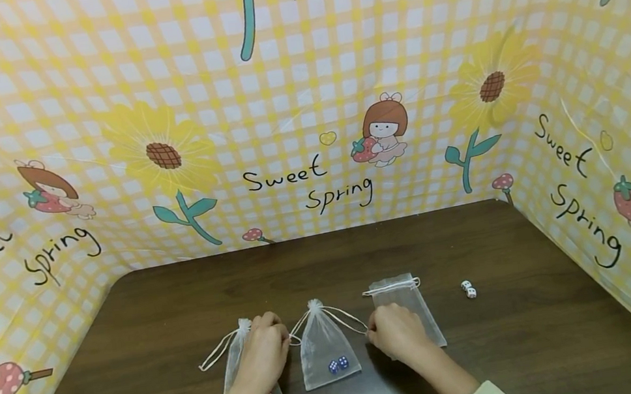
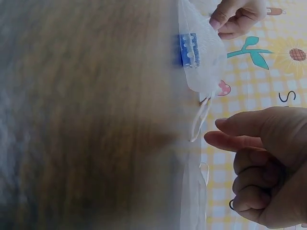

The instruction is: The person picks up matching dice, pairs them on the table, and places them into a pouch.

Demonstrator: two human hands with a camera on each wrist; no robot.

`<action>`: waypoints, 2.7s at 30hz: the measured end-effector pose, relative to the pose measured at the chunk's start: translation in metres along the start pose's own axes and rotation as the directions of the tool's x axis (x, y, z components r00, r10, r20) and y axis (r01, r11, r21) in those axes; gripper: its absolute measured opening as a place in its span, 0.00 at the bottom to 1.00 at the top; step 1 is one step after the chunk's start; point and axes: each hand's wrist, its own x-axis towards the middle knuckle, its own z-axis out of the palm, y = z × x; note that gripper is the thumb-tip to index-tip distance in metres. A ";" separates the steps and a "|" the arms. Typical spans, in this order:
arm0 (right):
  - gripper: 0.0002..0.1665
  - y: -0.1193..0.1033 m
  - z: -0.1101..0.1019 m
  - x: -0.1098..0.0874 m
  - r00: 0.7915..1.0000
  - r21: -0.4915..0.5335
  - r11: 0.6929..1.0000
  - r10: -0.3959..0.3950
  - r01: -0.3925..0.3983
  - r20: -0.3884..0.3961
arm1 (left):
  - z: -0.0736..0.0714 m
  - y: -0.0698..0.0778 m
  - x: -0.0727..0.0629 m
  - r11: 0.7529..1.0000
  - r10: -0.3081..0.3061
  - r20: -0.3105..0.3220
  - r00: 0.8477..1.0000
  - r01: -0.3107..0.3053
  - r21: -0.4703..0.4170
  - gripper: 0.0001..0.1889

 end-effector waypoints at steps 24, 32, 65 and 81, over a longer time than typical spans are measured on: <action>0.09 0.025 -0.074 -0.030 0.988 0.096 0.987 0.134 -0.126 -0.074 | 0.020 0.079 0.019 0.889 0.455 0.086 0.886 -0.458 0.009 0.11; 0.12 0.053 -0.082 -0.033 0.977 0.105 0.976 0.201 -0.193 -0.073 | 0.041 0.109 0.021 0.817 0.549 0.209 0.809 -0.572 0.070 0.09; 0.16 0.151 -0.083 -0.008 0.871 -0.023 0.883 0.466 -0.468 0.158 | 0.058 0.134 0.024 0.842 0.430 0.286 0.856 -0.495 0.215 0.11; 0.14 0.137 -0.081 -0.015 0.867 -0.038 0.881 0.470 -0.471 0.167 | 0.055 0.144 0.027 0.831 0.394 0.358 0.847 -0.494 0.255 0.06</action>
